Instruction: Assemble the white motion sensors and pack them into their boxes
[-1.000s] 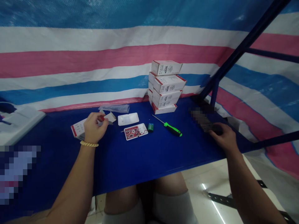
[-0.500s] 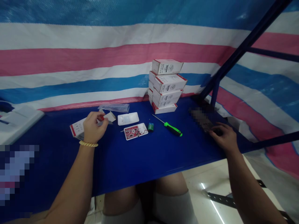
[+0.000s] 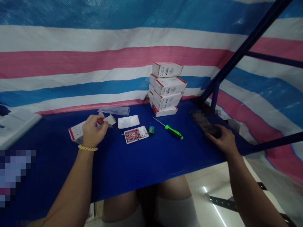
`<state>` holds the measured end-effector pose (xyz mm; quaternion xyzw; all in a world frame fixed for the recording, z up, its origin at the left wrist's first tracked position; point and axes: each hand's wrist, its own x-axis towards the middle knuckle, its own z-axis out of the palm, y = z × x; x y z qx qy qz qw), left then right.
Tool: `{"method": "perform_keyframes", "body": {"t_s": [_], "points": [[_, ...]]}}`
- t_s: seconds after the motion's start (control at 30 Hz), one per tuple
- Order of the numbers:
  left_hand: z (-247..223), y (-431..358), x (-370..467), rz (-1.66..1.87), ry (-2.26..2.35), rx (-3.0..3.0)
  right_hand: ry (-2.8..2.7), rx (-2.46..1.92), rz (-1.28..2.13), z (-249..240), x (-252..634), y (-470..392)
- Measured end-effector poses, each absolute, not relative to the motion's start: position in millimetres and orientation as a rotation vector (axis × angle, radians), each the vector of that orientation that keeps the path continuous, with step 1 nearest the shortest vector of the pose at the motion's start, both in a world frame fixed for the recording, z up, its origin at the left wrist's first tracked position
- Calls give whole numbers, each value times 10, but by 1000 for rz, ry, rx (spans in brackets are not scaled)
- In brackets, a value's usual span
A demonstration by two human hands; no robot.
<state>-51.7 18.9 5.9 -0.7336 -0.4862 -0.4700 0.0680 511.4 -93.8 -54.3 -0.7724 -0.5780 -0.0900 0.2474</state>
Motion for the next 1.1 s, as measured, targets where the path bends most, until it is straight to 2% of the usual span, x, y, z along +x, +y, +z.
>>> {"method": "perform_keyframes", "body": {"t_s": [0.37, 0.63, 1.1], "points": [[72, 180, -505, -1438, -1457, -2210, -1537, -2206, -187, -580, 5107, -929], [69, 181, -517, -1420, -1464, -2212, -1684, -1834, -306, -518, 5024, -988], [98, 170, -501, -1468, -1471, -2187, -1647, -1896, -271, -497, 5037, -961]]}}
